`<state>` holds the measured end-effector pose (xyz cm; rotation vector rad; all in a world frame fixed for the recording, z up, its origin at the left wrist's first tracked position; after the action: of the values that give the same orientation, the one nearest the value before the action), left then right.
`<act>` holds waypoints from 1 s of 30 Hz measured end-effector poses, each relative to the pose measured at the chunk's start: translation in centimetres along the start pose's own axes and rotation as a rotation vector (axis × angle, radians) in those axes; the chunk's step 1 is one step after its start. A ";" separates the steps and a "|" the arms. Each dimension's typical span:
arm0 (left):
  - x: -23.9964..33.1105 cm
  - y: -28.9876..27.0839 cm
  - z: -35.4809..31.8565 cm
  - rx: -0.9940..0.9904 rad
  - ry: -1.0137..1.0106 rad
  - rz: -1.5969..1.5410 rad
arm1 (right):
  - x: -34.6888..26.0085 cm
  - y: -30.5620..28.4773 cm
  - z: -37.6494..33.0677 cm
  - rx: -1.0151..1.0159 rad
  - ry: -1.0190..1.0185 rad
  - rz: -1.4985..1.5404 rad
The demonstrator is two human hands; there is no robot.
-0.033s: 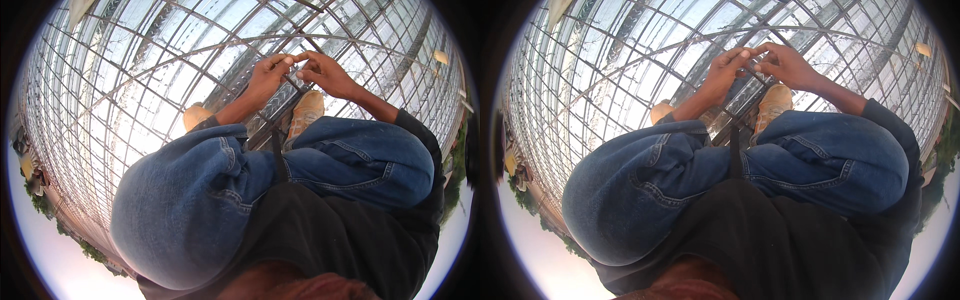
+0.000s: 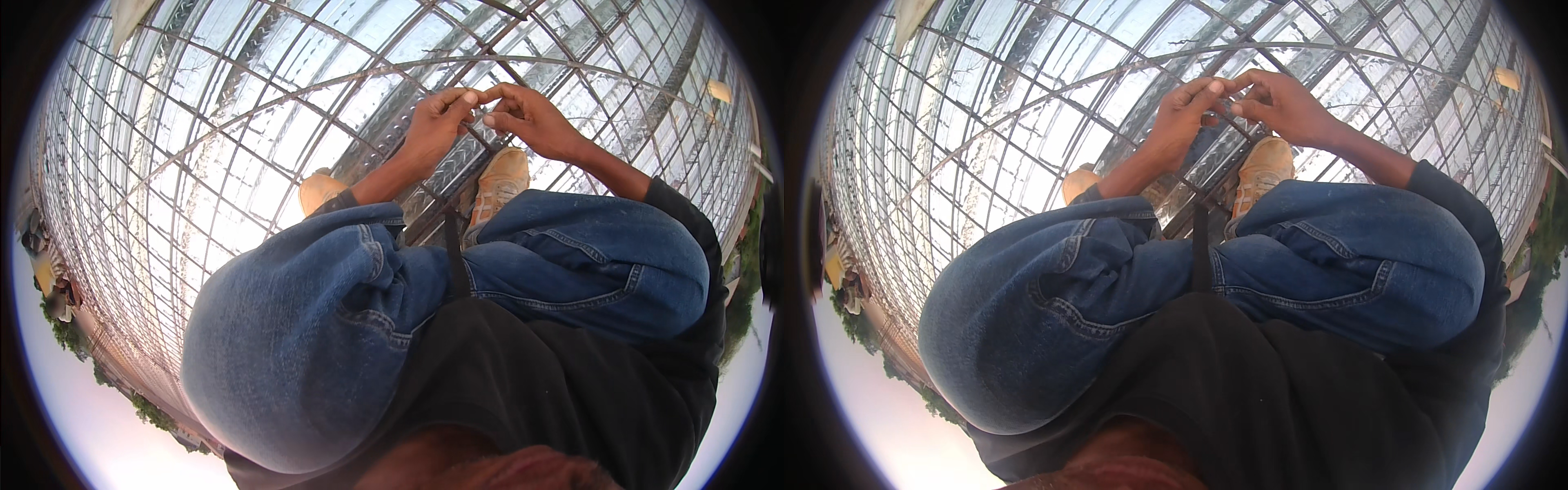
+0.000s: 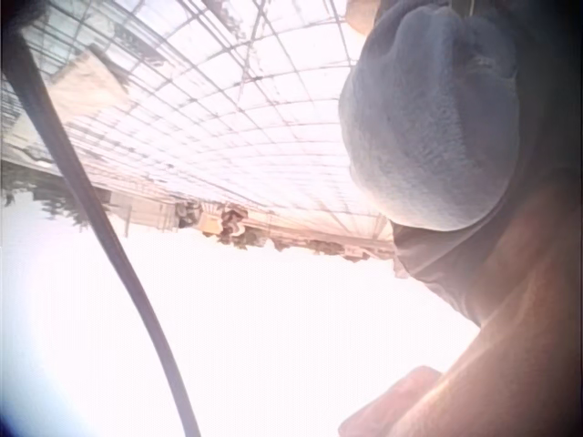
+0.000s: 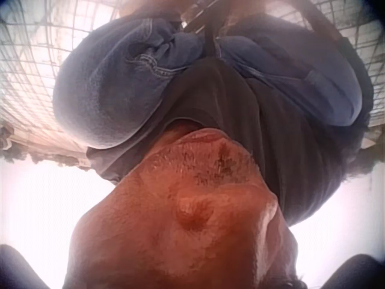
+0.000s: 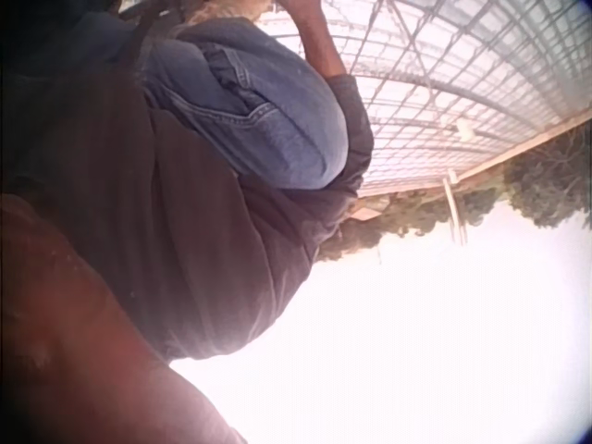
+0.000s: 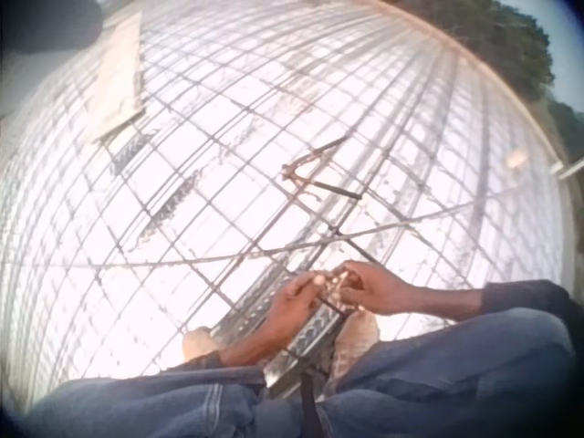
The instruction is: The person uses pliers to twist wire ties around intersecting rebar rods on a metal grid structure. They repeatedly position the wire, wrap it around the intersection, and twist it tight to secure the rebar in place.
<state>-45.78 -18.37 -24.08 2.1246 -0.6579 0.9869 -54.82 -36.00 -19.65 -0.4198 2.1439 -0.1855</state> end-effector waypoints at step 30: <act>11.1 -8.3 7.2 -0.139 0.148 1.312 | 9.6 2.1 3.3 0.553 -0.069 0.121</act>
<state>-30.41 -20.27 -21.70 1.2983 -2.0532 1.6165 -57.64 -37.44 -29.52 0.0260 1.9396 -0.6631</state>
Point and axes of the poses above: each hand's wrist, its own z-axis towards the middle knuckle, its own y-axis out of the palm, x = y × z, the point moved 3 cm from there along z, towards the middle knuckle, and after that the axes turned 2 degrees about -x, right-handed, at the moved point
